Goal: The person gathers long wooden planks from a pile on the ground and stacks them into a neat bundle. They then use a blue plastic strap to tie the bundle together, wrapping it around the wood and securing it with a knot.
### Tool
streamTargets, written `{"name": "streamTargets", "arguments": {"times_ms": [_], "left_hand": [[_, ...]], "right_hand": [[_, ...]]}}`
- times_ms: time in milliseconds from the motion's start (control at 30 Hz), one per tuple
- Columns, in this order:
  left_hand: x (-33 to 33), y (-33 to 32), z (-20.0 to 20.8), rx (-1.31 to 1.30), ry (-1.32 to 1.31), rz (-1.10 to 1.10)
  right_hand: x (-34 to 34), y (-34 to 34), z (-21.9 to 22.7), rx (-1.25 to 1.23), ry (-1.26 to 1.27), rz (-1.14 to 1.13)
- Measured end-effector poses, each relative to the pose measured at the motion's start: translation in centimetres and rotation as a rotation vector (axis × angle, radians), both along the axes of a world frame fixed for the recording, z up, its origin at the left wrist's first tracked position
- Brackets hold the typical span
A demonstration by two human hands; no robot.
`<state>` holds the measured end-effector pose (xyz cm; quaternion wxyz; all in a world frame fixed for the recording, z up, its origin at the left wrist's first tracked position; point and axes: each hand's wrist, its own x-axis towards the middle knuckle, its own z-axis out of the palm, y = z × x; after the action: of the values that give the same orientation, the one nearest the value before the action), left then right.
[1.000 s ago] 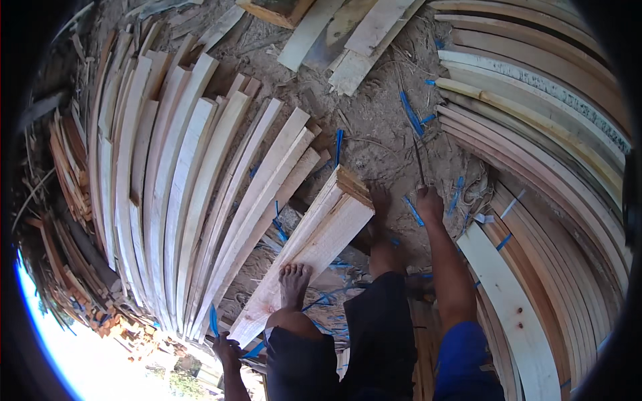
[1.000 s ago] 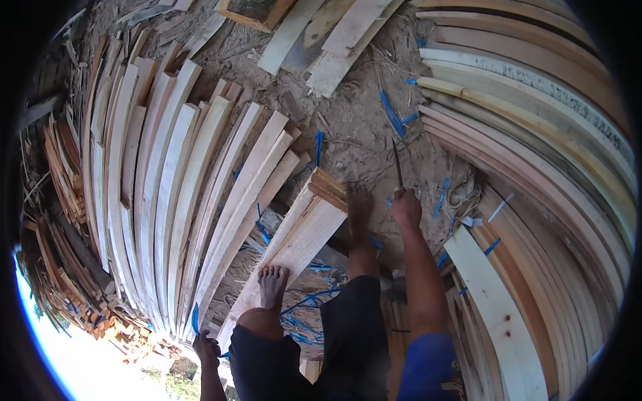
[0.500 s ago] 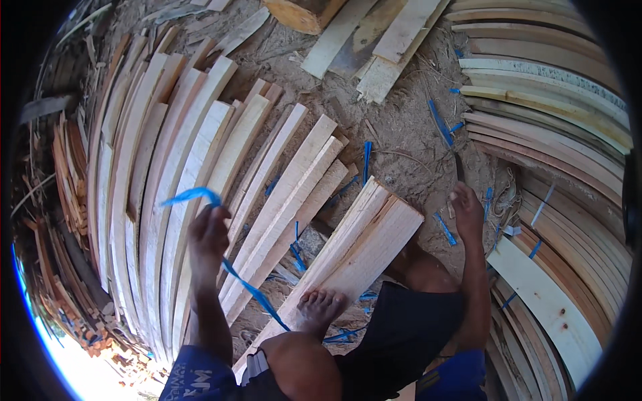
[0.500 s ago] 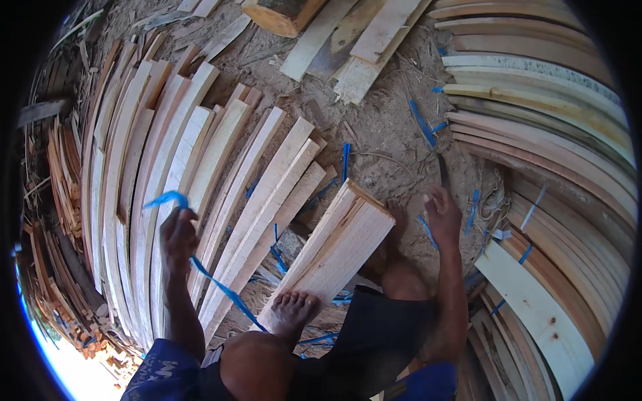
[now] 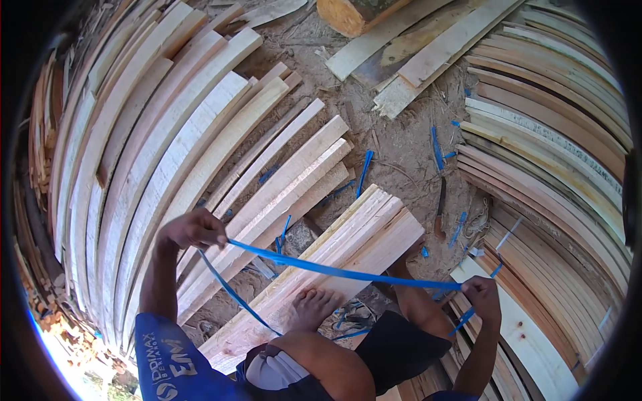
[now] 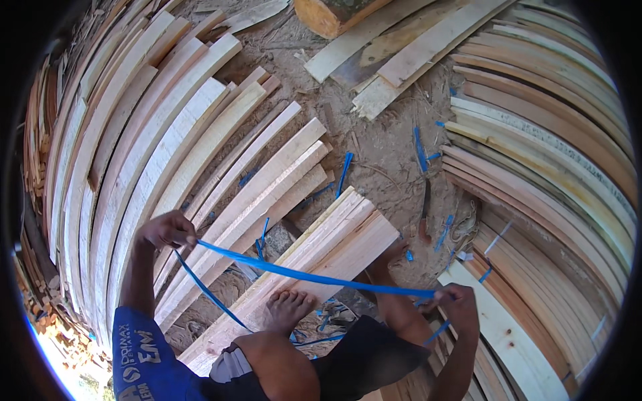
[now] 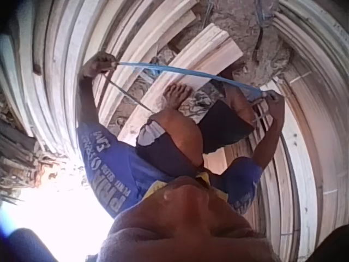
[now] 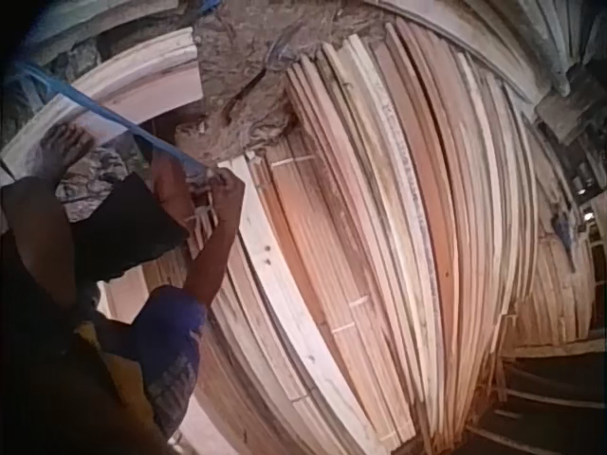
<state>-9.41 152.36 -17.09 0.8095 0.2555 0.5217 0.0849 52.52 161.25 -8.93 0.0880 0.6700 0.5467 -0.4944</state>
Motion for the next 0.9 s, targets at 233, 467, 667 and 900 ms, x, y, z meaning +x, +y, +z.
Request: {"name": "streamTargets", "arguments": {"times_ms": [233,467,667,900], "left_hand": [[6.8,7.6,-4.0,0.245,0.231,0.511],[16.3,2.0,-17.1,0.289,0.821,0.537],[14.0,0.2,-13.5,0.152,0.278,0.723],[22.8,-2.6,-13.7,0.457,0.468,0.682]], "right_hand": [[7.2,4.1,-14.1,0.874,-0.752,-0.438],[0.2,-10.7,-16.6,0.328,-0.658,0.026],[4.9,-11.2,-10.0,0.337,-0.516,-0.127],[-10.2,-8.2,-14.2,0.052,-0.066,-0.747]]}}
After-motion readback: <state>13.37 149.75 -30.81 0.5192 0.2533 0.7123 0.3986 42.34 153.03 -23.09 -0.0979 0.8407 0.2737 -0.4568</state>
